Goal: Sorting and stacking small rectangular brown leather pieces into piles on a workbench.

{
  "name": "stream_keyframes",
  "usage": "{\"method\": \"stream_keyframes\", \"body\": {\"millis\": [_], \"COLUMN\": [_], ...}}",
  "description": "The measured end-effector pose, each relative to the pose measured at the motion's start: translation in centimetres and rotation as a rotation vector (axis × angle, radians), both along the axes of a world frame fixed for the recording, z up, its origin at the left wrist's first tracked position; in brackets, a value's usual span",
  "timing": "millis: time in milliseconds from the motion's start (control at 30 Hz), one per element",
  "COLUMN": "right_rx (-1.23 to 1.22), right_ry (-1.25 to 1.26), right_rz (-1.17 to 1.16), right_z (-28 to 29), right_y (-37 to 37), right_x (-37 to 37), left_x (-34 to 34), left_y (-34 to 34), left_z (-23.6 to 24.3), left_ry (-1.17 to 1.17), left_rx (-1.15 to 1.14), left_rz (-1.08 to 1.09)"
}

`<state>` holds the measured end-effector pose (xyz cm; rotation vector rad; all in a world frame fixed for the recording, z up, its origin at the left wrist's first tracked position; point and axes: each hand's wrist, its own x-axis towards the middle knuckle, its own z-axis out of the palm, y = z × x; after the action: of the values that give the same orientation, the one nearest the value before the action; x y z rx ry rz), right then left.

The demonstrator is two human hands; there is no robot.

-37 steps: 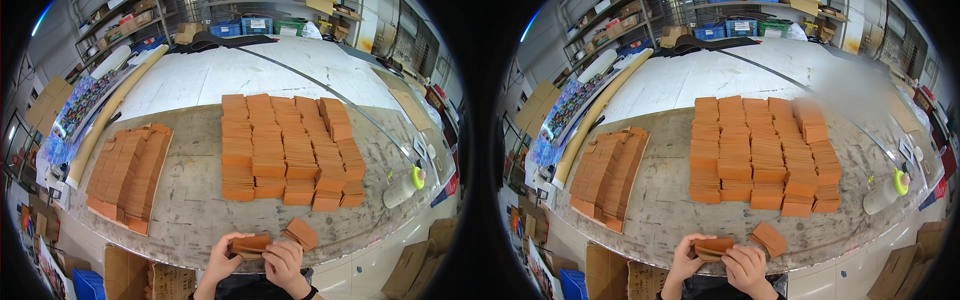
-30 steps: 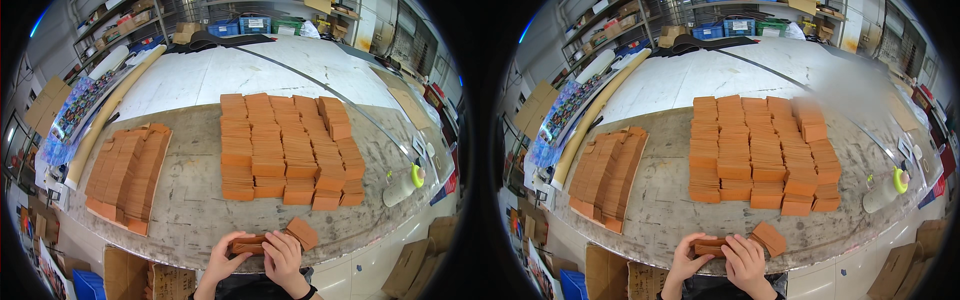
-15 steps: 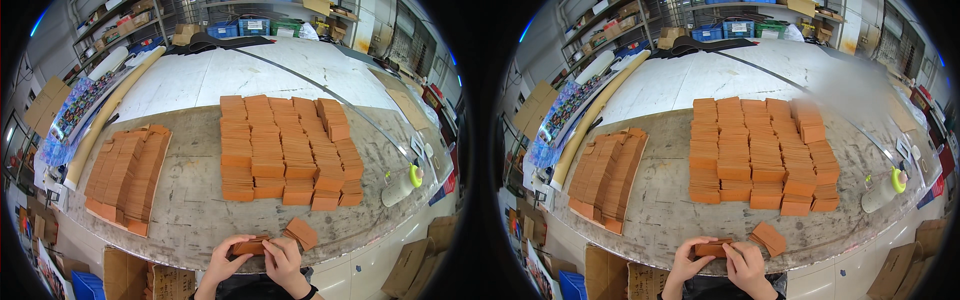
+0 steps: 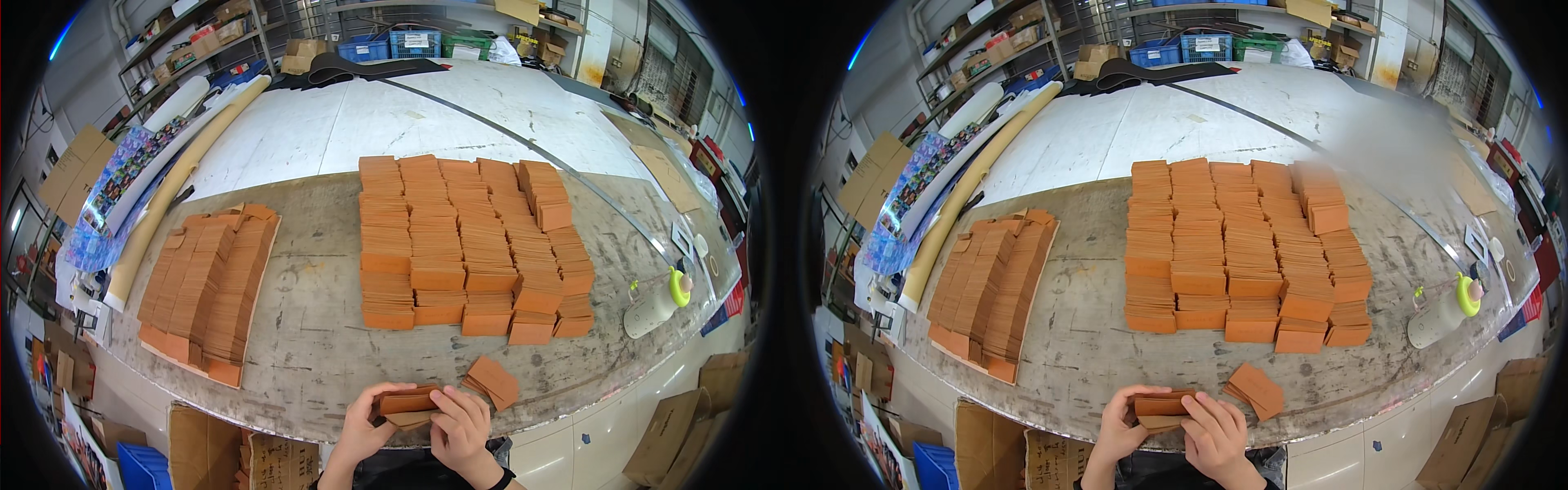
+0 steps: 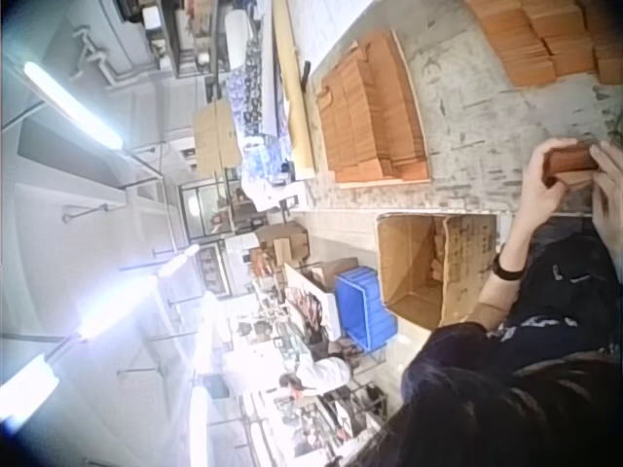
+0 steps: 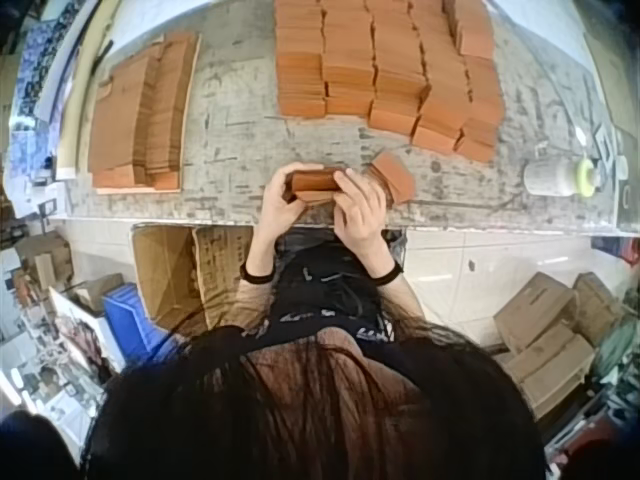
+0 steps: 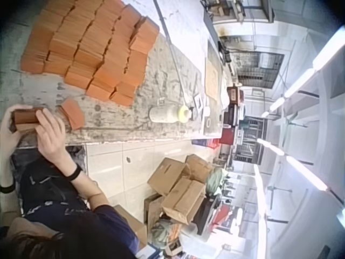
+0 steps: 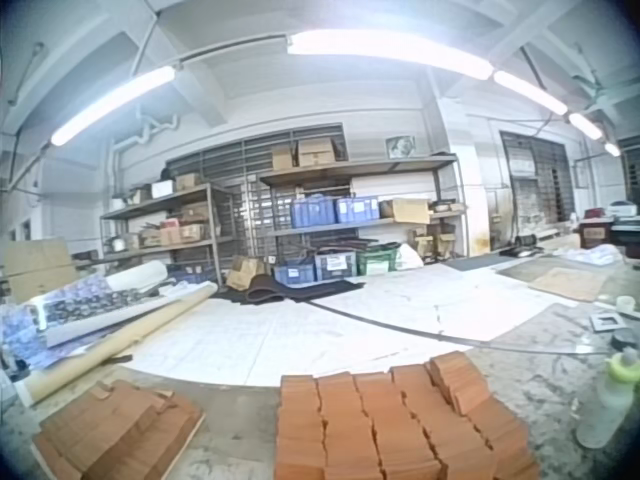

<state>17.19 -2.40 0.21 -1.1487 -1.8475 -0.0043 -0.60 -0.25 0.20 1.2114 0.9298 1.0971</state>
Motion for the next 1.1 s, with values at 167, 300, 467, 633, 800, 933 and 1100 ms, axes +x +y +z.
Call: {"method": "stream_keyframes", "body": {"millis": [167, 300, 467, 633, 800, 933, 1100], "right_rx": [0.004, -0.001, -0.015, -0.214, -0.187, -0.261, -0.27], "right_ry": [0.064, 0.082, 0.051, 0.141, 0.026, 0.048, 0.075], "right_rz": [0.03, 0.059, 0.057, 0.187, 0.121, 0.152, 0.169], "right_z": [-0.5, -0.3, -0.2, -0.9, 0.5, 0.7, 1.6], "right_y": [0.4, 0.5, 0.3, -0.4, 0.3, 0.7, 0.5], "right_x": [0.0, 0.2, 0.2, 0.3, 0.4, 0.7, 0.8], "left_x": [-0.3, -0.1, -0.2, -0.3, 0.0, -0.1, 0.0], "left_y": [0.1, 0.0, -0.1, 0.2, 0.1, 0.1, 0.1], "left_z": [-1.0, -0.9, -0.7, -0.4, -0.8, -0.5, -0.1], "left_ry": [-0.018, -0.014, -0.012, -0.005, -0.033, 0.0, 0.007], "left_rx": [0.072, 0.098, 0.07, 0.086, 0.044, 0.058, 0.015], "left_rz": [-0.014, -0.018, 0.007, -0.017, 0.009, 0.002, -0.007]}}
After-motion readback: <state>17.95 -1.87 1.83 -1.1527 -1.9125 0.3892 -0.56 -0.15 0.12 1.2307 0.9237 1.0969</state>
